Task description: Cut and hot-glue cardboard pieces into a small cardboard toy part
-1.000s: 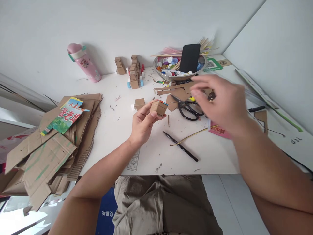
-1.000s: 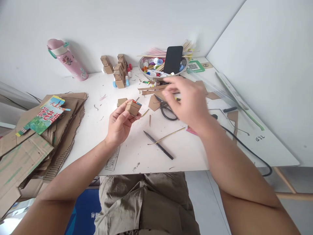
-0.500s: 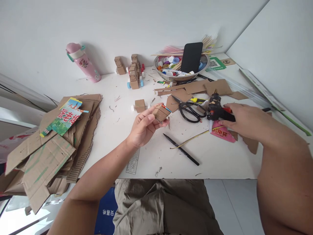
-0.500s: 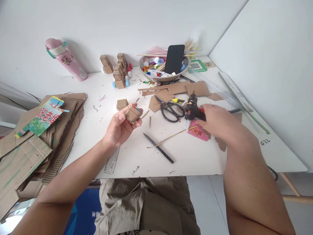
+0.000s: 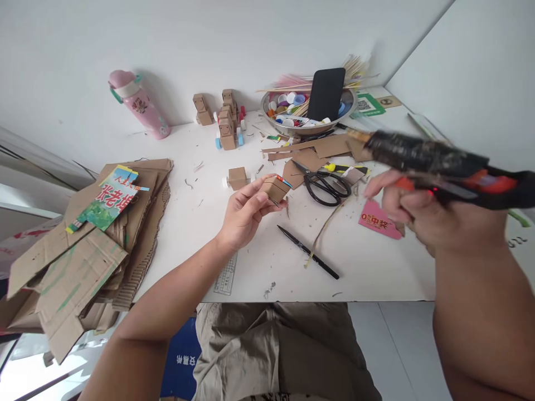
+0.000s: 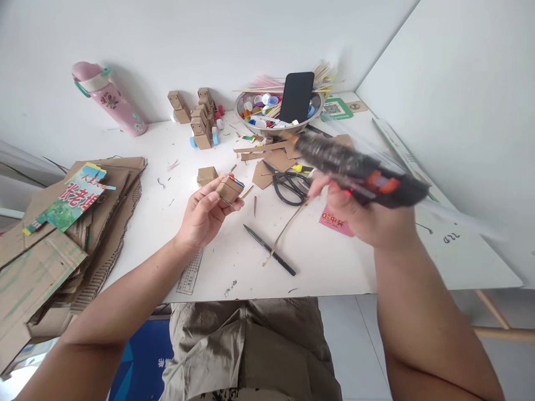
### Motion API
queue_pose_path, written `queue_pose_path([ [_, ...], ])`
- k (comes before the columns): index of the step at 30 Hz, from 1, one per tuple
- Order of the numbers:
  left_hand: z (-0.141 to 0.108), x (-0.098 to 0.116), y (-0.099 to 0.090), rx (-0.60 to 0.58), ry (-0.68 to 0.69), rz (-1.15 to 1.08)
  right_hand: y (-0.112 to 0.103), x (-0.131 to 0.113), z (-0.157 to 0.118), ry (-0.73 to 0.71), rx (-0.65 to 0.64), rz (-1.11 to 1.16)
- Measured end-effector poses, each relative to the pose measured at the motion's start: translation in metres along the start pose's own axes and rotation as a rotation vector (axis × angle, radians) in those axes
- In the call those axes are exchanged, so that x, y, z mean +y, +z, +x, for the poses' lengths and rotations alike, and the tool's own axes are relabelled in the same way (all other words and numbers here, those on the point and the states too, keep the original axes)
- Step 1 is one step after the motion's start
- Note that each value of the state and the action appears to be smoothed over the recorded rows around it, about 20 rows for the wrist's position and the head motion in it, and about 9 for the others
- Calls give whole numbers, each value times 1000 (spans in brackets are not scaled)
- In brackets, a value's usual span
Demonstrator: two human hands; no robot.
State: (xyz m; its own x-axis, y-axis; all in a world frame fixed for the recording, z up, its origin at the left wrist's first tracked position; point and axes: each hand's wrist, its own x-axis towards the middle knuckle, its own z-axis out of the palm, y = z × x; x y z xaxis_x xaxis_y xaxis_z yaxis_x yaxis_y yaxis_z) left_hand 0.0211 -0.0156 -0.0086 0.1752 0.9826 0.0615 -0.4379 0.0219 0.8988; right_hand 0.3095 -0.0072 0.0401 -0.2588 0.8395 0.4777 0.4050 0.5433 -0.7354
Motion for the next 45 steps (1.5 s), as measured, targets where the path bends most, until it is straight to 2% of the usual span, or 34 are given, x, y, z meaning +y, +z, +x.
queue_pose_path([
  [2, 0, -1, 1, 9, 16, 21, 9, -18, 1, -43, -114, 108],
  [4, 0, -1, 2, 19, 32, 39, 18, -29, 2, -63, -176, 153],
  [7, -1, 0, 4, 19, 44, 51, 25, -30, 1, -80, -207, 165],
  [12, -2, 1, 5, 5, 35, 66, 22, -18, -3, -60, -220, 6],
  [19, -2, 1, 7, 11, 39, 86, 24, -16, -5, -8, -215, -38],
  [24, -3, 1, 7, -16, 62, 18, 24, -22, -2, 37, -254, 17],
  [40, -5, 4, 11, -1, 44, 49, 36, -17, -10, 0, -121, -1],
  [45, -5, 4, 12, -4, 56, 45, 35, -16, -13, 9, -127, 30],
])
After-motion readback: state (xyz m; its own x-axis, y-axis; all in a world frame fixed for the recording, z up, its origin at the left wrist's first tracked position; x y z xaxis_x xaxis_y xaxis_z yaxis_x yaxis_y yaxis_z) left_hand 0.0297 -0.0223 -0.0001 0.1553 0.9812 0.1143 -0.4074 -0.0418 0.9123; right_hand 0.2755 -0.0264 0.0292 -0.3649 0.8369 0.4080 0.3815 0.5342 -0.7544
